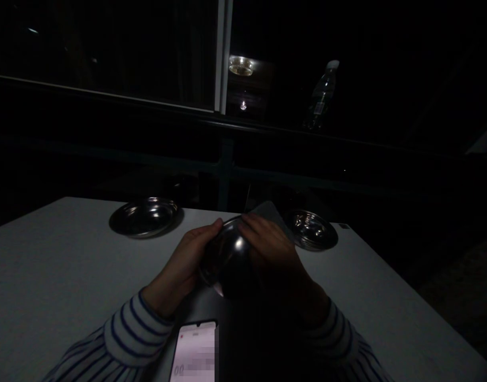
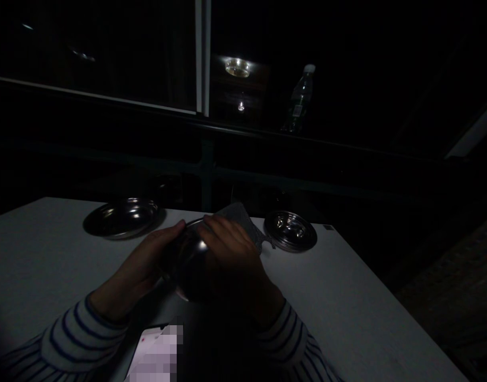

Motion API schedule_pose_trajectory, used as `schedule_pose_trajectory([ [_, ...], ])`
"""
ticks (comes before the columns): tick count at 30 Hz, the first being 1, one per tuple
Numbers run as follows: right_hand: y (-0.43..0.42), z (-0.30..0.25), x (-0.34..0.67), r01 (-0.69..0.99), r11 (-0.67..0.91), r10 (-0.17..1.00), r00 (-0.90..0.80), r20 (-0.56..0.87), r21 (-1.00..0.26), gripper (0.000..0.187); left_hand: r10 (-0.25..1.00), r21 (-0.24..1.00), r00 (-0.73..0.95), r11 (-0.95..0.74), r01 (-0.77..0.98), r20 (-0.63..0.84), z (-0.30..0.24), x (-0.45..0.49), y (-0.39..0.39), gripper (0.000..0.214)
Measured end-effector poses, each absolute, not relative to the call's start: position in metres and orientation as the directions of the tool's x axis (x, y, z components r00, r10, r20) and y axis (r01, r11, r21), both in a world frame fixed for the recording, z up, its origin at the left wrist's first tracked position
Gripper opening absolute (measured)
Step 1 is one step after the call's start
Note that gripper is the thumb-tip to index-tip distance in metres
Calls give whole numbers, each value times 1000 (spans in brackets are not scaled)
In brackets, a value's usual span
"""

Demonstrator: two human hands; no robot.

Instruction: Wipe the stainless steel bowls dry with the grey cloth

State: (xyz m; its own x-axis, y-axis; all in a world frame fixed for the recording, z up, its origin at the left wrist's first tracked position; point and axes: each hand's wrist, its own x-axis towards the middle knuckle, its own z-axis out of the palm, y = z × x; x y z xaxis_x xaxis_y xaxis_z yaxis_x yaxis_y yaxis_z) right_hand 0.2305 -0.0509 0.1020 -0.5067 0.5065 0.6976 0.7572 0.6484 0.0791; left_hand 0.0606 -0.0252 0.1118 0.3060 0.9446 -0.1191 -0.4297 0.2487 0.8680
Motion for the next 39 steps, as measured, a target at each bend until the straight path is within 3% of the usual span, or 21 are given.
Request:
schedule_pose_trajectory([
  [2,-54,102,221,736,655,481,-579,658,169,37,936,876,336,245,-414,-103,109,65,-28,15],
  [4,-54,102,221,723,669,460,-585,668,172,36,941,886,324,230,-404,-97,111,65,-29,16],
  [10,-46,101,241,759,642,565,-375,735,-107,45,964,874,233,218,-435,-124,118,56,-23,16],
  [16,-54,103,229,730,681,511,-524,681,50,38,936,895,331,246,-373,-119,114,59,-26,18],
  [22,-49,109,256,689,683,628,-386,676,-241,46,981,863,143,185,-470,-132,126,42,-18,12],
  [28,-53,110,242,675,736,530,-528,663,-50,44,933,856,342,265,-443,-112,117,55,-24,16],
  [30,-52,109,243,654,753,525,-534,663,-70,42,931,857,347,268,-439,-113,117,57,-26,15],
  [35,-46,107,256,640,719,590,-353,726,-273,47,966,795,191,252,-552,-174,127,49,-22,13],
  [39,-51,114,250,657,728,537,-372,757,-193,48,962,777,228,256,-575,-149,125,50,-22,15],
])
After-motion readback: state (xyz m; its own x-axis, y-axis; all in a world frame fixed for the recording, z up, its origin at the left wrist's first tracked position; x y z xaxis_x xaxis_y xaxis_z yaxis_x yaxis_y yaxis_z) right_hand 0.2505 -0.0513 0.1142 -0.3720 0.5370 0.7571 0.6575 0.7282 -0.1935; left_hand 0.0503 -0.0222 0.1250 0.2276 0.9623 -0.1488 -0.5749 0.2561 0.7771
